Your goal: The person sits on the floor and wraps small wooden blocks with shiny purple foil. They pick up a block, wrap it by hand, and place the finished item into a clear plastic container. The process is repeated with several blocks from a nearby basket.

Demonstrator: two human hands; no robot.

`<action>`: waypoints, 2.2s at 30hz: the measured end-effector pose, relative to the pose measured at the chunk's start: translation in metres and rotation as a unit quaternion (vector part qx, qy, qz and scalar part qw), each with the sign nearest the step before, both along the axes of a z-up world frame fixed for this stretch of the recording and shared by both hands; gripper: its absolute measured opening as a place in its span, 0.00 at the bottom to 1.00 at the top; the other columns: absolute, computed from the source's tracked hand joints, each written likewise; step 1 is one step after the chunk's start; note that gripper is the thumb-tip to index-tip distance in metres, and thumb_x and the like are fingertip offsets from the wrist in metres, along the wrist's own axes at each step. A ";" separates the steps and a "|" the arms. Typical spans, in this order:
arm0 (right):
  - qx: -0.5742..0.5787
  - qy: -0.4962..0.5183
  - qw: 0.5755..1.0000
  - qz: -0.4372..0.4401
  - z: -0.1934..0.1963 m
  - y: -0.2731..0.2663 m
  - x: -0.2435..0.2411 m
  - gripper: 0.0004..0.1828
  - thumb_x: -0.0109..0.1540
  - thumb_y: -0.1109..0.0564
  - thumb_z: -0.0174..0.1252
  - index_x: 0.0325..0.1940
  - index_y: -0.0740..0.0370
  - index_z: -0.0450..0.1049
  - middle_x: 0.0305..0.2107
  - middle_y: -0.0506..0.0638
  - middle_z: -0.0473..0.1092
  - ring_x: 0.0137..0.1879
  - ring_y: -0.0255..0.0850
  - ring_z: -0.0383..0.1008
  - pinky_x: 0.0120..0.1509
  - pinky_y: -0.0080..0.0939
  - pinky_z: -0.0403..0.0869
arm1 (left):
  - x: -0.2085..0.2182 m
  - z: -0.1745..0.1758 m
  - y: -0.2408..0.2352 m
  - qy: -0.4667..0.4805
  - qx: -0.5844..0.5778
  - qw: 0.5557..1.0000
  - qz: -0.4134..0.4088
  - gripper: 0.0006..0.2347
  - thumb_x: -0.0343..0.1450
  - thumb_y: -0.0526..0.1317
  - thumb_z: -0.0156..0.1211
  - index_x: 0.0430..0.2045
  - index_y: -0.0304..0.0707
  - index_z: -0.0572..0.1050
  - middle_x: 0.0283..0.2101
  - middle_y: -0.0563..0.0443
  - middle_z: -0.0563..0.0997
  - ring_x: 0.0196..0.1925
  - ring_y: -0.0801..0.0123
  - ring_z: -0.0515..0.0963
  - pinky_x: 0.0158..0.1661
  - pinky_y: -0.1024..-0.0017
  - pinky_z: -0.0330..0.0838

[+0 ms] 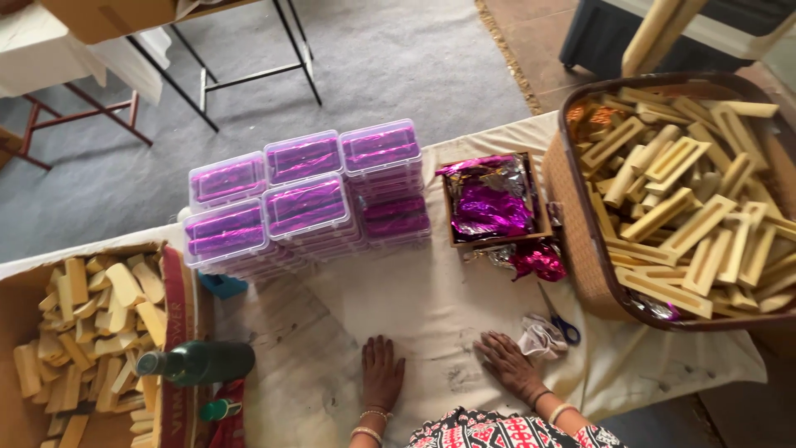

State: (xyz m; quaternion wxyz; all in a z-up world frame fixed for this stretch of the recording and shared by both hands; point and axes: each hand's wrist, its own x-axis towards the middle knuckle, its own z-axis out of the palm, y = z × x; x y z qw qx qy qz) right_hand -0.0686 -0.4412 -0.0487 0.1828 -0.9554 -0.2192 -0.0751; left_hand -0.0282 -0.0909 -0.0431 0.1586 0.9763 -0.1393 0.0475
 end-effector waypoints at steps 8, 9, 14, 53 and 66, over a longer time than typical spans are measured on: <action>0.001 -0.028 0.999 -0.036 0.021 -0.004 -0.013 0.29 0.66 0.49 0.52 0.72 0.54 0.62 0.67 0.54 0.60 0.74 0.47 0.56 0.78 0.50 0.53 | -0.008 -0.004 0.001 -0.002 0.029 0.999 -0.029 0.25 0.72 0.48 0.51 0.59 0.28 0.66 0.69 0.32 0.61 0.73 0.38 0.54 0.70 0.46 0.44; -0.004 -0.038 0.999 -0.024 0.023 -0.005 -0.011 0.29 0.66 0.50 0.52 0.72 0.54 0.61 0.67 0.54 0.60 0.75 0.47 0.56 0.78 0.50 0.53 | -0.010 -0.002 0.001 -0.002 0.033 0.999 -0.037 0.25 0.72 0.48 0.51 0.59 0.28 0.66 0.69 0.32 0.60 0.73 0.38 0.54 0.70 0.45 0.43; 0.002 -0.048 0.998 -0.038 0.023 0.000 -0.010 0.29 0.65 0.51 0.54 0.71 0.56 0.64 0.64 0.55 0.62 0.72 0.48 0.59 0.76 0.51 0.56 | -0.049 -0.013 0.010 -0.006 -0.012 0.988 -0.154 0.27 0.70 0.49 0.53 0.61 0.29 0.65 0.69 0.30 0.58 0.72 0.36 0.52 0.68 0.43 0.42; -0.076 -0.326 0.849 -0.409 0.209 -0.278 0.219 0.09 0.72 0.51 0.56 0.56 0.52 0.75 0.41 0.49 0.72 0.50 0.43 0.71 0.60 0.44 0.73 | 0.002 0.043 -0.042 0.101 -0.284 0.953 -0.018 0.06 0.66 0.33 0.67 0.34 0.42 0.83 0.33 0.50 0.85 0.31 0.64 0.84 0.31 0.70 0.79; 0.634 0.130 0.745 -0.158 0.191 -0.005 0.100 0.10 0.70 0.54 0.53 0.44 0.65 0.69 0.34 0.49 0.71 0.30 0.36 0.75 0.34 0.37 0.79 | 0.059 0.200 -0.122 0.309 -0.676 0.669 -0.012 0.26 0.65 0.38 0.60 0.61 0.51 0.66 0.62 0.63 0.73 0.52 0.78 0.78 0.49 0.71 0.80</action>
